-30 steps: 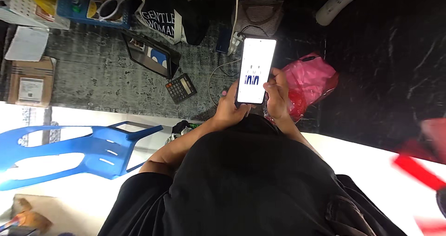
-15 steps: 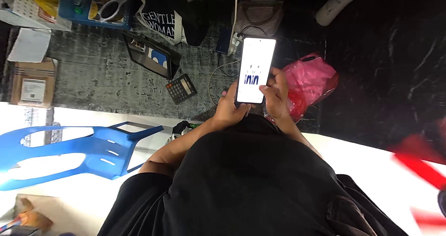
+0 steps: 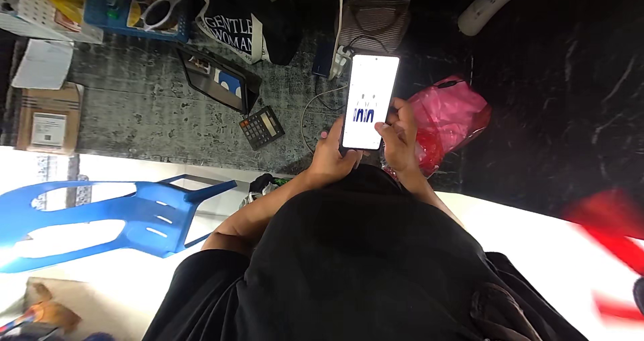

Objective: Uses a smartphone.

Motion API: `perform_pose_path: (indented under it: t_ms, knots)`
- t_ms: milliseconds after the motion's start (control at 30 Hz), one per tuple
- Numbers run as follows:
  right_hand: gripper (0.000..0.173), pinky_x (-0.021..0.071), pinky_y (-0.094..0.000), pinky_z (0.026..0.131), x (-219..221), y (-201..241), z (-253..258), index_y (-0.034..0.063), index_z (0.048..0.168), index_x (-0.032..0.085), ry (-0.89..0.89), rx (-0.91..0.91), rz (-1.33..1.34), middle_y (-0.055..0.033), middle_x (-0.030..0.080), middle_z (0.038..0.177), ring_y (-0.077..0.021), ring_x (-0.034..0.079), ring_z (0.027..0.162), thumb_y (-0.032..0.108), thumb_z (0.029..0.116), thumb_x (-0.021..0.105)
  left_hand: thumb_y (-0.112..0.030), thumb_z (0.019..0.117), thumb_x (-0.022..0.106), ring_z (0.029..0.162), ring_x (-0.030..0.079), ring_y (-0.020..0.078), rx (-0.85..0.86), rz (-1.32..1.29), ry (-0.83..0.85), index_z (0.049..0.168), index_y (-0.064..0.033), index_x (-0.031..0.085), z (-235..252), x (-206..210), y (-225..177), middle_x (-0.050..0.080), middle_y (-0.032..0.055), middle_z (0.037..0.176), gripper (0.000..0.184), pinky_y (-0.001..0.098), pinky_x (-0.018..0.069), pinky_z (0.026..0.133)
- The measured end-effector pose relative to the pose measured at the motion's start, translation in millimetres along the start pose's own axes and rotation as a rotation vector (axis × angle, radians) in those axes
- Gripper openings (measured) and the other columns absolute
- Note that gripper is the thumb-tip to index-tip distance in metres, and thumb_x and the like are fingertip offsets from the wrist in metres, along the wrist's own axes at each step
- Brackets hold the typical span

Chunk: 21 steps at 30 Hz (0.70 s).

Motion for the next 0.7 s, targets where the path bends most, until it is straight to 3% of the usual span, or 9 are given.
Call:
perform_pose_path:
  t_ms: [433, 533, 700]
  knots:
    - [0.049, 0.0556, -0.0187, 0.085, -1, -2, -1, 0.0028, 0.146, 0.034, 0.002, -0.031, 0.016, -0.0013, 0.065, 0.119, 0.0004, 0.065, 0.101, 0.000, 0.0964, 0.035, 0.000, 0.0844, 0.063, 0.082, 0.075, 0.0141, -0.021, 0.017, 0.011, 0.151, 0.0080, 0.033, -1, 1, 3, 0.076, 0.0114, 0.100, 0.074, 0.0354, 0.0638, 0.074]
    - [0.052, 0.0566, -0.0182, 0.080, -1, -2, -3, 0.0044, 0.145, 0.034, 0.013, -0.021, 0.016, -0.0007, 0.066, 0.116, 0.0003, 0.066, 0.095, -0.003, 0.0933, 0.035, 0.000, 0.0841, 0.063, 0.080, 0.075, 0.0143, -0.008, 0.008, 0.002, 0.151, 0.0088, 0.033, -2, 1, 3, 0.075, 0.0115, 0.098, 0.074, 0.0355, 0.0637, 0.073]
    - [0.045, 0.0589, -0.0222, 0.076, -3, -5, -12, 0.0107, 0.146, 0.035, 0.054, 0.035, 0.002, -0.0028, 0.067, 0.115, -0.0063, 0.069, 0.092, 0.001, 0.1025, 0.037, 0.000, 0.0848, 0.063, 0.078, 0.075, 0.0141, -0.015, -0.004, 0.001, 0.151, 0.0082, 0.033, -3, 1, 4, 0.076, 0.0104, 0.096, 0.073, 0.0352, 0.0640, 0.071]
Point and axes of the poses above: each hand's wrist, its own z-axis towards the middle knuckle, its own x-axis out of the palm, y = z × x, the point moved 8 cm from there along z, towards the middle knuckle
